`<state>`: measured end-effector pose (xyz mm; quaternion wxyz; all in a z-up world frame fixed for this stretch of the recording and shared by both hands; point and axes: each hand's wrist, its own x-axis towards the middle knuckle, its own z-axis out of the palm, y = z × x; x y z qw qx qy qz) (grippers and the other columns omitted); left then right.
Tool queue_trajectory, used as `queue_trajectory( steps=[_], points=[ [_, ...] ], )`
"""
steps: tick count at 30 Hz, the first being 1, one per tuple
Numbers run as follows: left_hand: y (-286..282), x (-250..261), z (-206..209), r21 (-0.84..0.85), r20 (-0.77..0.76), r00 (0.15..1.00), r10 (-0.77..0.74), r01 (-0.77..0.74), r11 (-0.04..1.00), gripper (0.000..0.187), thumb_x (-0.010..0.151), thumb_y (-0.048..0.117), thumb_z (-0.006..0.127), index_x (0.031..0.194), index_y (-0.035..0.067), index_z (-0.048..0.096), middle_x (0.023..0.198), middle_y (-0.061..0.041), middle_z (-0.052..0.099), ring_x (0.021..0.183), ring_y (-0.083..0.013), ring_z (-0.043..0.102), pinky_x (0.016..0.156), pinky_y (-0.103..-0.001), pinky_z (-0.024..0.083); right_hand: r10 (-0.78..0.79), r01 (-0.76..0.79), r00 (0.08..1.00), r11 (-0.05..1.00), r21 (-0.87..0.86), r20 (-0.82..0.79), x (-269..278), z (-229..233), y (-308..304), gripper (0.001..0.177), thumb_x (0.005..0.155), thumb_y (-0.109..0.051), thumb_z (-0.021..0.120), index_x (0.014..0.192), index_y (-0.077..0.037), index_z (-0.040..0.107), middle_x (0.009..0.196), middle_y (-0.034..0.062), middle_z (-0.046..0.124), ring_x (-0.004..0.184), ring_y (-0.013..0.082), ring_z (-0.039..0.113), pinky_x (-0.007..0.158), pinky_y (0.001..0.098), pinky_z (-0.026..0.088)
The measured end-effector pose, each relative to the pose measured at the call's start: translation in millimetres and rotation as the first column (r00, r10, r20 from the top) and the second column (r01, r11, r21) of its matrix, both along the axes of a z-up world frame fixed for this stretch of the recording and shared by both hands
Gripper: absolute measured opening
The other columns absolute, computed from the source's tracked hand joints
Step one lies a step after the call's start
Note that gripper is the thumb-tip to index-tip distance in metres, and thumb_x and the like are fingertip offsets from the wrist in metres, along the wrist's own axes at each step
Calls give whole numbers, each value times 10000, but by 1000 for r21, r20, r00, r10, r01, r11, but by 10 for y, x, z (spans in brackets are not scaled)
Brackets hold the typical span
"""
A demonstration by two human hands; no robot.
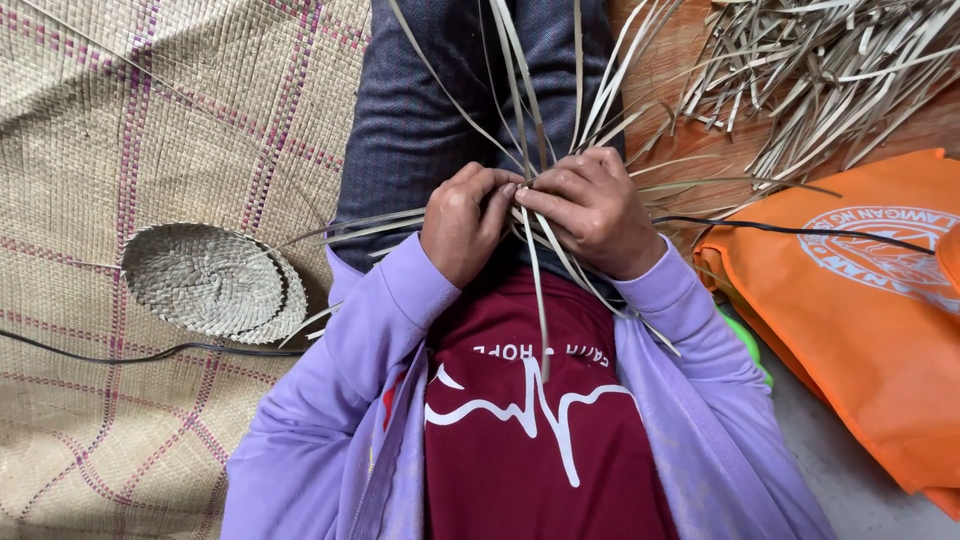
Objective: Weaving dried plant fibers to create a small basket or container while sitting on the floor.
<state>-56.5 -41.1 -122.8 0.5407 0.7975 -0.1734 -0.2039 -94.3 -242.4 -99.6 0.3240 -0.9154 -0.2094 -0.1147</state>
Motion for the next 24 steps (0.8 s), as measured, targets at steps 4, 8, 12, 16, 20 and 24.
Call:
queue_trajectory(
  steps=[4,8,12,16,20,24],
  points=[
    [1,4,23,-36,-43,999,23,-25,999,86,984,110,695,1004,88,776,785,-104,678,754,-338,726,678,-379,568,30,-30,1000,998,-57,-5,-29,51,-36,102,1027,-161,701,1012,-152,802,1029,36,726,980,238,673,901,398,472],
    [-21,9,36,4,42,999,32,-32,999,69,976,139,727,988,95,779,782,-92,688,730,-321,725,660,-388,579,-37,37,999,999,-37,13,68,129,-46,71,1001,-147,765,943,-159,806,953,8,717,879,223,638,856,395,469],
    [-6,-43,-13,23,123,992,-1,-2,1000,70,979,156,739,967,93,766,781,-61,664,738,-288,718,686,-364,556,-113,114,993,993,-30,17,187,-32,-2,78,976,-119,799,930,-180,814,884,-1,658,796,218,607,794,375,474],
    [1,-43,-20,15,106,994,18,-20,1000,80,984,176,730,962,110,768,774,-49,674,739,-278,724,671,-353,557,-95,207,960,875,438,-265,165,172,32,66,964,-36,774,1026,-58,774,882,84,674,773,221,638,772,360,512],
    [-31,-4,2,-6,48,998,45,-45,999,94,978,185,718,953,104,759,751,-82,680,716,-293,721,641,-344,567,-20,407,886,510,758,-463,77,446,-71,430,946,18,747,1240,106,446,1050,321,710,924,291,754,843,346,608],
    [-36,12,49,-3,33,999,39,-39,999,76,969,156,720,942,91,749,750,-101,680,723,-314,725,625,-356,575,-115,209,918,954,216,-381,81,311,-67,73,968,-48,817,1020,-53,767,875,83,706,814,285,631,796,403,487]
  ],
)
